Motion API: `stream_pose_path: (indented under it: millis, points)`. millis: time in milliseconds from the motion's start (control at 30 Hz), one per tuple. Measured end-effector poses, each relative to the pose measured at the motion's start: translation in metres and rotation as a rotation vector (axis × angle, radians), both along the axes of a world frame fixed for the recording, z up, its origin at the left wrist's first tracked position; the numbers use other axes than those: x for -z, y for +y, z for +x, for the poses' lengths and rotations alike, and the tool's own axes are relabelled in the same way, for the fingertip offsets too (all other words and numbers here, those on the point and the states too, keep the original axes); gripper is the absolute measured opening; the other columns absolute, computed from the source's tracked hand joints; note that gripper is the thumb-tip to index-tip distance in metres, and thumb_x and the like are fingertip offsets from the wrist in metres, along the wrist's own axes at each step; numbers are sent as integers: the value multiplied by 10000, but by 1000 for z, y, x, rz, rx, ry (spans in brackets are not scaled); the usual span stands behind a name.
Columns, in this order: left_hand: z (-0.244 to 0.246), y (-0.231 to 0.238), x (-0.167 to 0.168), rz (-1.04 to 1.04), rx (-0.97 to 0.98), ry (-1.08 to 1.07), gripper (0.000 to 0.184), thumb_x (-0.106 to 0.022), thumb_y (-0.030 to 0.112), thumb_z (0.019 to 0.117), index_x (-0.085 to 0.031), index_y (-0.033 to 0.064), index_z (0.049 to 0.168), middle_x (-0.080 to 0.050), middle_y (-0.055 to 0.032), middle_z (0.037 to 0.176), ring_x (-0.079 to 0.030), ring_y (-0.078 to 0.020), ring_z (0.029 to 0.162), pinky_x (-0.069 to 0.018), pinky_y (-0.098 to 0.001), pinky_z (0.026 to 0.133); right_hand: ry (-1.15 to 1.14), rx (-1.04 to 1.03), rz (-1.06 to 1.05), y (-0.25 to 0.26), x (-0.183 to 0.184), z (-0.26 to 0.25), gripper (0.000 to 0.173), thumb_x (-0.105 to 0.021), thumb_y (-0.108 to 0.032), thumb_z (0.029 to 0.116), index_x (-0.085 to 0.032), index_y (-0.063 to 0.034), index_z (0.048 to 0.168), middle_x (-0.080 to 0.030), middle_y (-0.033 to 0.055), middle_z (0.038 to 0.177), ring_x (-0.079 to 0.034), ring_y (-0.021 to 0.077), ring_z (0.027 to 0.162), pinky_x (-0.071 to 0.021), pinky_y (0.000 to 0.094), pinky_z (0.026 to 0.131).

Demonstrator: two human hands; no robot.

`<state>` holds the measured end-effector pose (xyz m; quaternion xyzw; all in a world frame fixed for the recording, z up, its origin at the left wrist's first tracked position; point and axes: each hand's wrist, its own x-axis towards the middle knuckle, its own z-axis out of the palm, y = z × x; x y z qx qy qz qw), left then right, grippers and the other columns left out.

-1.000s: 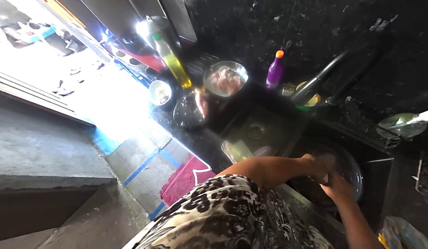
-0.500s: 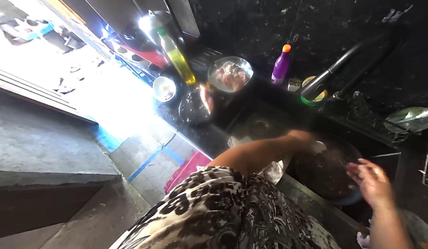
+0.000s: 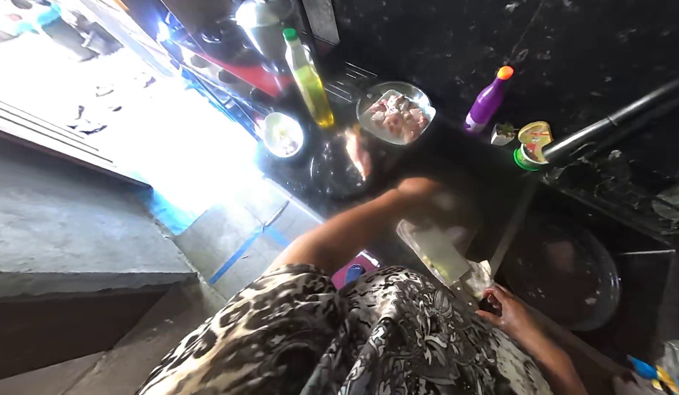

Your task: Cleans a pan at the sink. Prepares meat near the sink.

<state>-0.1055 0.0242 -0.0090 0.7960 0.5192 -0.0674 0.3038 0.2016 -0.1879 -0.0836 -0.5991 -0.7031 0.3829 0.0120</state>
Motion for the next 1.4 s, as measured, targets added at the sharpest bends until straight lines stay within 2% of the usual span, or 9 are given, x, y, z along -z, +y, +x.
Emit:
stream_pose_path:
  millis: [133, 267, 467, 600, 767, 1000, 1133, 1233, 1400]
  points:
    - [-99, 1, -3, 61, -27, -11, 514, -756, 422, 922, -648, 148, 1343, -693, -199, 1235, -643, -435, 1172, -475, -712, 960, -101, 76, -101, -1, -3, -40, 660, -850, -165, 837, -532, 80, 1361, -623, 321, 1213, -631, 451, 1118, -497, 560, 994]
    - [-191, 3, 0, 95, -31, -15, 493, -764, 397, 915, -662, 141, 1323, -710, -194, 1180, -662, -422, 1133, -486, -689, 951, -234, 190, -158, -4, -7, -80, 659, -809, -75, 862, -498, 41, 1431, -482, 361, 1439, -486, 518, 1348, -417, 631, 1100]
    - [-279, 14, 58, 213, -10, -43, 460, -778, 334, 909, -678, 135, 1311, -717, -191, 1186, -646, -414, 1170, -444, -642, 1032, -390, 336, -179, -9, -21, -103, 601, -692, -38, 912, -471, -25, 1470, -628, 349, 1256, -611, 539, 1181, -475, 696, 971]
    - [-300, 8, 98, 374, -98, -150, 541, -837, 371, 835, -679, 111, 1283, -641, -232, 1250, -544, -461, 1259, -427, -677, 1000, -220, 419, 31, -12, -51, -134, 462, -576, -95, 993, -492, 65, 1418, -646, 373, 1130, -649, 544, 1030, -476, 717, 894]
    - [-306, -14, 128, 602, -208, -358, 484, -821, 351, 847, -704, 75, 1226, -654, -191, 1290, -556, -421, 1277, -407, -659, 1027, 131, 340, 223, 43, -71, -231, 471, -456, -265, 1066, -529, 149, 1277, -680, 205, 880, -698, 253, 715, -613, 458, 723]
    - [-306, -20, 139, 646, -326, -481, 271, -768, 221, 896, -755, 93, 1134, -685, -162, 1248, -574, -415, 1239, -436, -618, 1025, 153, 195, 217, 128, -47, -360, 426, -502, -218, 1095, -451, 81, 1395, -672, 268, 1009, -709, 363, 810, -597, 539, 774]
    - [-308, -21, 136, 627, -340, -553, 239, -778, 128, 881, -749, 9, 1085, -714, -190, 1186, -619, -401, 1197, -467, -511, 1067, 46, 128, 263, 138, -29, -379, 433, -505, -230, 1094, -467, 89, 1385, -652, 295, 1146, -714, 395, 921, -589, 546, 843]
    - [-310, -21, 136, 597, -350, -563, 229, -772, 110, 885, -756, 12, 1091, -709, -189, 1198, -610, -401, 1215, -466, -509, 1074, 24, 126, 289, 140, -22, -380, 419, -523, -204, 1086, -489, 109, 1363, -644, 308, 1197, -687, 424, 1064, -552, 556, 943]
    - [-312, -16, 130, 518, -315, -526, 269, -765, 215, 908, -749, 37, 1109, -653, -196, 1287, -562, -408, 1258, -435, -582, 1060, -28, 113, 272, 140, -28, -382, 442, -525, -219, 1086, -464, 108, 1377, -654, 317, 1165, -684, 444, 1074, -547, 576, 937]
